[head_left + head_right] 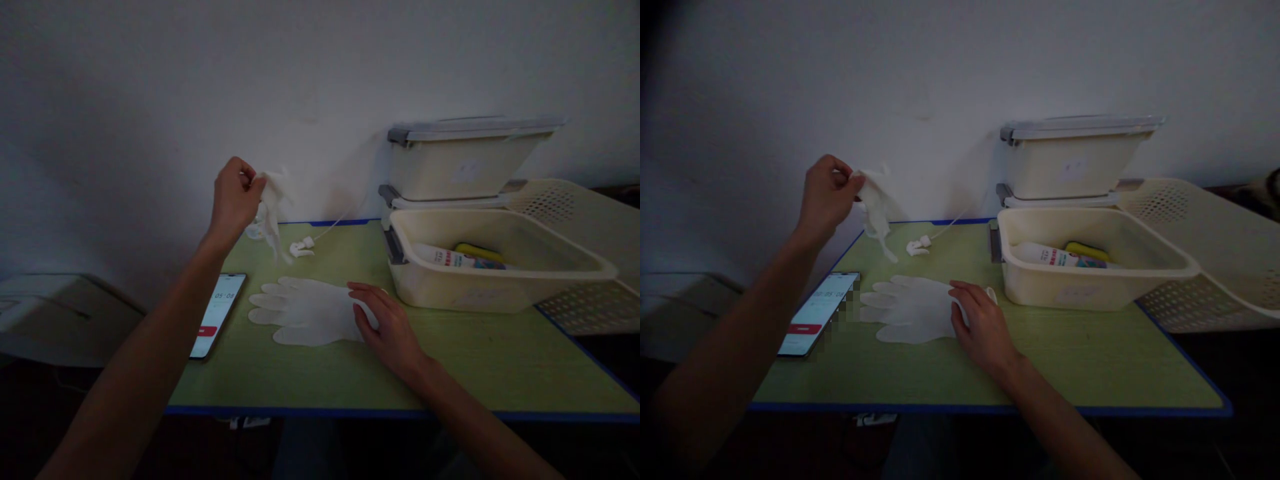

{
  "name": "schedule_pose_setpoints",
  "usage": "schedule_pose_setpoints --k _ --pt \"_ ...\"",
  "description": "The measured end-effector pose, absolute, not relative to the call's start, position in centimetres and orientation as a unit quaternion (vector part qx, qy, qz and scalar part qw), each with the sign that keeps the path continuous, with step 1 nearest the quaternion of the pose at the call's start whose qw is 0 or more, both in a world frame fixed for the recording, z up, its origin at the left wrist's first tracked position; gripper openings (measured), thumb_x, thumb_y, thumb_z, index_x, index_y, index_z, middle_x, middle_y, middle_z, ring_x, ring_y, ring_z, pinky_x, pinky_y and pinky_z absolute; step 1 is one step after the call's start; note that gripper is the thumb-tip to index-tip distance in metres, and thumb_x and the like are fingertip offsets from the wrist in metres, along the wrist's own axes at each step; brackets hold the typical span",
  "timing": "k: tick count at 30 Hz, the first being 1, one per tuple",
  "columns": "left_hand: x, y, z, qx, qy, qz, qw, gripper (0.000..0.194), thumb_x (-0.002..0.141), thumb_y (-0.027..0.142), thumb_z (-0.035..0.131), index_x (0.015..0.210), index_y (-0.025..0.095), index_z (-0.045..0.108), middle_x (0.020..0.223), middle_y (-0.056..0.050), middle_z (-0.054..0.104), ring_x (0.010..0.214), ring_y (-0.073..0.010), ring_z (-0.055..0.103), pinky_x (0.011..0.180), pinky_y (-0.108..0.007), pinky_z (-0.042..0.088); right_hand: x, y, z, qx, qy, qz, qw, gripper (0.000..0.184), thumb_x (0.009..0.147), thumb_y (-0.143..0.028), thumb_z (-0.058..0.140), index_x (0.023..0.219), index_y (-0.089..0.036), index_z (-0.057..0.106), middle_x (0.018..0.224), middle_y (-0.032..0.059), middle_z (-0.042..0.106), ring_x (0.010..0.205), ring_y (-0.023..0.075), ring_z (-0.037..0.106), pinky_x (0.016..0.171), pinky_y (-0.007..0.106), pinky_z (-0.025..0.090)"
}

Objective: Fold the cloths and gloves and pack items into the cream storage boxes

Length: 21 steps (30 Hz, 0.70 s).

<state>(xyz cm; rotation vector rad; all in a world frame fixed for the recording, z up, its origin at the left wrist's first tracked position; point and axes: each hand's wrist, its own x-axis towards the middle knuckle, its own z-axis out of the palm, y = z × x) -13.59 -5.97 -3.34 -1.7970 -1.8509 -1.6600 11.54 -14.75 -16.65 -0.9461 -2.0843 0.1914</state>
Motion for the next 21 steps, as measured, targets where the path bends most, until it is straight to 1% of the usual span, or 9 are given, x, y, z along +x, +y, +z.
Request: schedule_pose_setpoints --k 2,5,8,10,13,14,16,19,21 --pt "-12.5 -6.8 -2.4 -0.577 -0.562 -0.592 -0.035 0.012 0.077 0.014 0.050 0.072 0.019 0.040 0.057 0.006 0.047 0.053 -0.0084 0.053 0.056 -0.020 0.044 11.5 -14.5 -16.1 -0.359 -0.821 0.099 0.433 0.024 0.085 -0.018 0.038 0.097 -0.017 0.059 0.106 0.0104 0.064 0.094 0.0178 0.061 0.082 0.035 0.050" --pt "-10.8 -8.3 -1.6 -0.589 -0.521 -0.608 -0.107 0.015 0.079 0.014 0.048 0.070 0.020 0.037 0.055 0.007 0.046 0.049 -0.0067 0.051 0.051 -0.017 0.041 11.3 -14.2 -14.3 -0.353 -0.802 0.166 0.453 0.024 0.085 -0.022 0.040 0.102 -0.018 0.056 0.105 0.0095 0.063 0.089 0.0168 0.061 0.075 0.032 0.052" --pt "-9.0 -9.9 -1.9 -0.614 -0.499 -0.587 -0.169 0.015 0.081 0.014 0.047 0.071 0.020 0.038 0.054 0.008 0.045 0.046 -0.0064 0.050 0.047 -0.015 0.038 10.9 -14.1 -11.5 -0.357 -0.781 0.215 0.464 0.036 0.083 -0.033 0.047 0.116 -0.018 0.047 0.114 0.0107 0.057 0.093 0.0180 0.059 0.070 0.031 0.053" --pt "-7.8 -10.8 -2.6 -0.625 -0.485 -0.572 -0.215 0.015 0.081 0.013 0.048 0.072 0.020 0.038 0.053 0.009 0.045 0.042 -0.0055 0.049 0.043 -0.014 0.036 10.4 -14.3 -9.7 -0.368 -0.774 0.177 0.483 0.052 0.078 -0.041 0.052 0.123 -0.019 0.039 0.123 0.0119 0.050 0.099 0.0207 0.056 0.072 0.033 0.052" --pt "-6.0 -11.7 -3.9 -0.620 -0.456 -0.565 -0.296 0.017 0.082 0.016 0.050 0.072 0.021 0.037 0.048 0.010 0.043 0.034 -0.0041 0.042 0.036 -0.012 0.029 9.7 -14.4 -7.9 -0.360 -0.795 0.088 0.479 0.066 0.075 -0.042 0.056 0.130 -0.018 0.030 0.129 0.0126 0.043 0.113 0.0247 0.048 0.085 0.038 0.047" --pt "-5.5 -11.8 -4.4 -0.613 -0.443 -0.570 -0.321 0.018 0.081 0.018 0.051 0.072 0.021 0.036 0.047 0.011 0.042 0.032 -0.0040 0.040 0.034 -0.012 0.027 9.5 -14.4 -7.6 -0.350 -0.804 0.067 0.476 0.065 0.075 -0.039 0.056 0.130 -0.017 0.030 0.129 0.0123 0.044 0.115 0.0248 0.046 0.088 0.039 0.045" --pt "-4.8 -12.0 -5.1 -0.598 -0.413 -0.585 -0.359 0.020 0.080 0.023 0.055 0.072 0.022 0.036 0.045 0.011 0.043 0.031 -0.0037 0.038 0.033 -0.012 0.025 9.2 -14.1 -7.5 -0.329 -0.814 0.040 0.478 0.054 0.075 -0.030 0.056 0.125 -0.018 0.037 0.123 0.0111 0.049 0.113 0.0238 0.048 0.090 0.039 0.043" --pt "-4.6 -12.1 -6.2 -0.580 -0.377 -0.601 -0.401 0.026 0.075 0.031 0.062 0.071 0.021 0.038 0.044 0.012 0.044 0.031 -0.0030 0.037 0.033 -0.012 0.025 9.1 -13.5 -7.6 -0.312 -0.812 0.031 0.493 0.035 0.074 -0.019 0.056 0.108 -0.020 0.050 0.107 0.0086 0.056 0.099 0.0217 0.055 0.083 0.038 0.046" --pt "-5.0 -12.0 -6.9 -0.570 -0.359 -0.601 -0.430 0.029 0.070 0.035 0.066 0.072 0.021 0.040 0.042 0.012 0.045 0.031 -0.0034 0.037 0.033 -0.013 0.026 9.4 -13.2 -7.5 -0.300 -0.811 0.045 0.500 0.026 0.073 -0.016 0.056 0.099 -0.021 0.055 0.099 0.0071 0.058 0.093 0.0205 0.056 0.081 0.036 0.046"
